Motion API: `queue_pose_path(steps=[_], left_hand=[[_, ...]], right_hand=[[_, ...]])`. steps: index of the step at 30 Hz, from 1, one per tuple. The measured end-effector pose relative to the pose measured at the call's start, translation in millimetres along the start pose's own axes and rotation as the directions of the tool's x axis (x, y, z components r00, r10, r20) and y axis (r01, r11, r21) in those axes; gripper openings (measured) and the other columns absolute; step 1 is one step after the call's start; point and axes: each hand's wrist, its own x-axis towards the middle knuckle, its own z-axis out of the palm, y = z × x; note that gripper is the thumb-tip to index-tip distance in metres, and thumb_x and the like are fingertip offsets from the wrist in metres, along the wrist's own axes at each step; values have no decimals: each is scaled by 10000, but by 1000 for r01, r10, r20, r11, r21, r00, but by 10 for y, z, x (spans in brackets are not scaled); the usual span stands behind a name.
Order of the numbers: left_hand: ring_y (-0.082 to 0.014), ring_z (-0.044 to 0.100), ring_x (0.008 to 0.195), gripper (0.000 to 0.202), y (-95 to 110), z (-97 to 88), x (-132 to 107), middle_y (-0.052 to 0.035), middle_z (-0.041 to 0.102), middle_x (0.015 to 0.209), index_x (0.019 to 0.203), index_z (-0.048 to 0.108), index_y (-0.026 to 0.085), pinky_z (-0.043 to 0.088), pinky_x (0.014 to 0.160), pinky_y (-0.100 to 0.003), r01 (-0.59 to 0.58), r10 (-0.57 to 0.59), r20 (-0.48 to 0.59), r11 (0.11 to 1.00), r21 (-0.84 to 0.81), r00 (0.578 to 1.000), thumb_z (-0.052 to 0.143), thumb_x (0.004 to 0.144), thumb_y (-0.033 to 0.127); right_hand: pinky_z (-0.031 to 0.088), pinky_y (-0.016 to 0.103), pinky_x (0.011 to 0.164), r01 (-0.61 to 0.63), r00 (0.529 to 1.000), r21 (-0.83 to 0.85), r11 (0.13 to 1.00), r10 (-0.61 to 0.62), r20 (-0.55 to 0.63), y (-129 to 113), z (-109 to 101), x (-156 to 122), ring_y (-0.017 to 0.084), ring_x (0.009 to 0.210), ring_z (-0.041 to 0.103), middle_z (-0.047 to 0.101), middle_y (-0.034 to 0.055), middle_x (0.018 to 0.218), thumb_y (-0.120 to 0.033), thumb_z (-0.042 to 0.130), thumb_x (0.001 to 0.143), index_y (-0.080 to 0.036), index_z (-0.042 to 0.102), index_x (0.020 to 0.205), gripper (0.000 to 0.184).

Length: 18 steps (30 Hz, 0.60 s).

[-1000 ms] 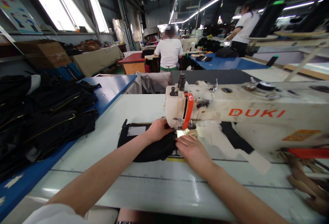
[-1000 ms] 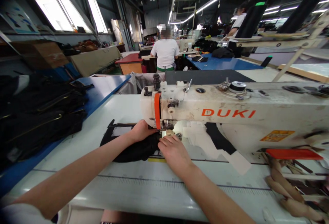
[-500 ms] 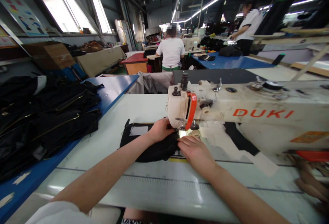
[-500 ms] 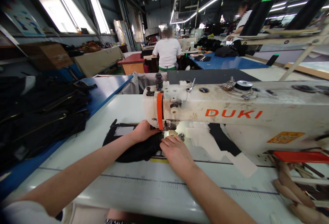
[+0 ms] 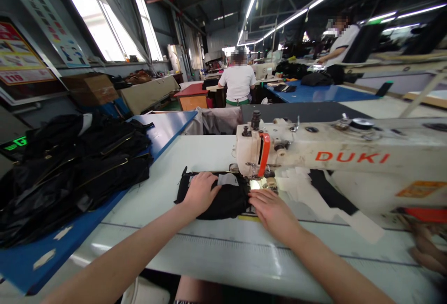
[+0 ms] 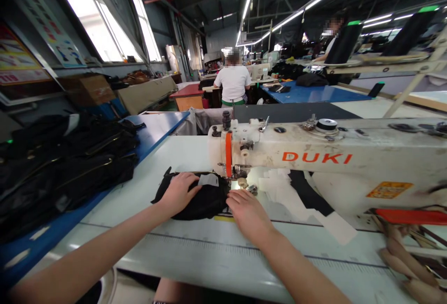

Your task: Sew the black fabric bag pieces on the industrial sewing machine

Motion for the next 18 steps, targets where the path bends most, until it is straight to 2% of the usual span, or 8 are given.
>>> queue_pose_path(steps=[4,8,11,14,18], left_hand=[[-225,578,919,179,141,54,198,-59,655,945,944,676,189,466,866,-367,16,-12,27,991,-130,1000,548,867,288],[-208,568,1012,196,308,123,274,-52,655,1044,999,672,187,443,952,-333,-70,76,10,951,-301,997,578,831,228],[-224,579,989,252,406,207,291,-71,662,1026,1004,666,152,460,936,-358,-101,97,-31,952,-290,995,646,769,240],[-212,597,901,153,441,275,325,-68,679,933,920,685,151,493,868,-362,-131,120,-63,965,-226,991,601,796,185],[-179,596,877,168,359,297,320,-51,684,904,869,689,166,501,849,-330,-305,286,-116,931,-202,951,528,847,125]], right_hand=[[425,387,972,-9,1000,10,1000,9,24,-31,-37,-8,223,1050,576,663,107,1092,-37,504,811,-146,641,933,213],[418,403,985,-6,999,28,1000,5,41,-64,-62,-9,214,1078,567,658,113,1109,-30,474,810,-152,631,950,244],[411,407,995,-11,998,27,1000,10,60,-79,-65,-10,213,1096,560,654,118,1117,-26,460,819,-147,624,954,245],[401,426,1005,-6,998,15,1000,5,65,-79,-51,-13,221,1114,551,646,125,1142,-20,458,817,-146,623,959,252],[384,434,1021,4,998,13,1000,-5,68,-80,-30,-19,222,1137,542,639,127,1159,2,460,802,-142,618,991,286]])
